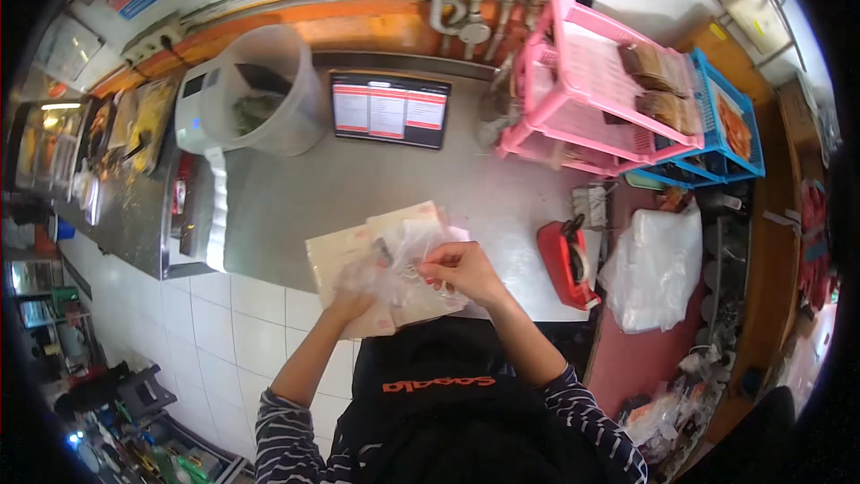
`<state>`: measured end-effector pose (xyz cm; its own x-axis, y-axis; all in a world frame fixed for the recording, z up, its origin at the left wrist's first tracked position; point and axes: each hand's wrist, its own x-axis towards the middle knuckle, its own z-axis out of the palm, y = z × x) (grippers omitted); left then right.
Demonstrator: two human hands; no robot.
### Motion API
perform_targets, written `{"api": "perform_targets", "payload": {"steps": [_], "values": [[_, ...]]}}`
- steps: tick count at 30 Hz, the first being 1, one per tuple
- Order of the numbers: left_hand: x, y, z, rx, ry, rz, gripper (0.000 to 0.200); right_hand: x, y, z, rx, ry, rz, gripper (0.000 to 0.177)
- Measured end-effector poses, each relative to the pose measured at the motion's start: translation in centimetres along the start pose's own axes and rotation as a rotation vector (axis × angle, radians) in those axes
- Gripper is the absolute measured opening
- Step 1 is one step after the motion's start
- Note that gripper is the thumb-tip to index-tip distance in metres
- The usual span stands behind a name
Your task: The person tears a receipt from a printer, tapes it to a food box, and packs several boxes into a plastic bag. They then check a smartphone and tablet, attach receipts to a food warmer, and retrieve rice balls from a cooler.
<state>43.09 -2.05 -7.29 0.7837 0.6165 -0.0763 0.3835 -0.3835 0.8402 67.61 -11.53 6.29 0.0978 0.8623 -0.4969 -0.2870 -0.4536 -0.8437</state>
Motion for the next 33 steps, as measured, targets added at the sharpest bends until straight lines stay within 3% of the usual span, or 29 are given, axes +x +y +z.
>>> {"api": "perform_targets", "payload": {"steps": [3, 7, 13, 15, 16, 18, 19, 22, 23, 25, 27, 30, 31, 33], "values": [[1.9, 4.0, -2.3, -0.055, -0.069, 0.129, 0.045, 1.8, 0.9, 3.3, -0.029, 0.176, -0.088, 0.013], [4.1, 7.5, -4.0, 0.016, -0.244, 0.126, 0.035, 1.4, -0.4, 2.4, -0.12, 0.115, -0.068, 0.009], [6.1, 10.3, -6.3, -0.072, -0.419, -0.124, 0.032, -1.6, -2.6, 0.4, -0.829, -0.182, -0.289, 0.013], [6.6, 10.7, -6.3, -0.018, -0.458, -0.101, 0.029, -1.1, -0.7, 3.0, -0.755, 0.059, -0.348, 0.015], [6.3, 10.9, -5.8, 0.016, -0.322, -0.013, 0.025, -0.6, 0.5, 4.7, -0.715, 0.181, -0.377, 0.016], [5.0, 11.6, -4.3, 0.084, -0.051, 0.162, 0.021, 0.5, 2.7, 7.8, -0.682, 0.421, -0.174, 0.019], [4.4, 12.3, -3.8, 0.315, -0.029, 0.11, 0.025, 1.4, 5.6, 8.3, -0.604, 0.612, -0.572, 0.018], [2.4, 14.7, -3.1, 0.508, 0.542, 0.129, 0.028, 1.8, 7.2, 9.6, -0.48, 0.73, -0.731, 0.017], [1.7, 14.4, -2.7, 0.493, 0.479, 0.08, 0.028, 1.5, 7.5, 9.4, -0.756, 0.721, -0.655, 0.014], [0.7, 13.2, -2.1, 0.461, 0.353, -0.018, 0.03, 1.4, 8.7, 8.7, -0.811, 0.702, -0.693, 0.013], [0.9, 10.7, -1.4, 0.321, 0.307, 0.086, 0.027, 1.1, 7.8, 8.3, -0.774, 0.7, -0.825, 0.014], [1.2, 9.8, -1.8, 0.173, 0.233, 0.139, 0.024, -0.5, 5.1, 7.4, -0.803, 0.534, -0.478, 0.018], [1.2, 9.9, -2.2, 0.134, 0.204, 0.141, 0.023, -1.0, 4.0, 6.9, -0.789, 0.421, -0.431, 0.018], [1.4, 10.3, -2.8, 0.144, 0.226, 0.178, 0.021, -1.3, 3.8, 6.5, -0.673, 0.435, -0.346, 0.015]]}}
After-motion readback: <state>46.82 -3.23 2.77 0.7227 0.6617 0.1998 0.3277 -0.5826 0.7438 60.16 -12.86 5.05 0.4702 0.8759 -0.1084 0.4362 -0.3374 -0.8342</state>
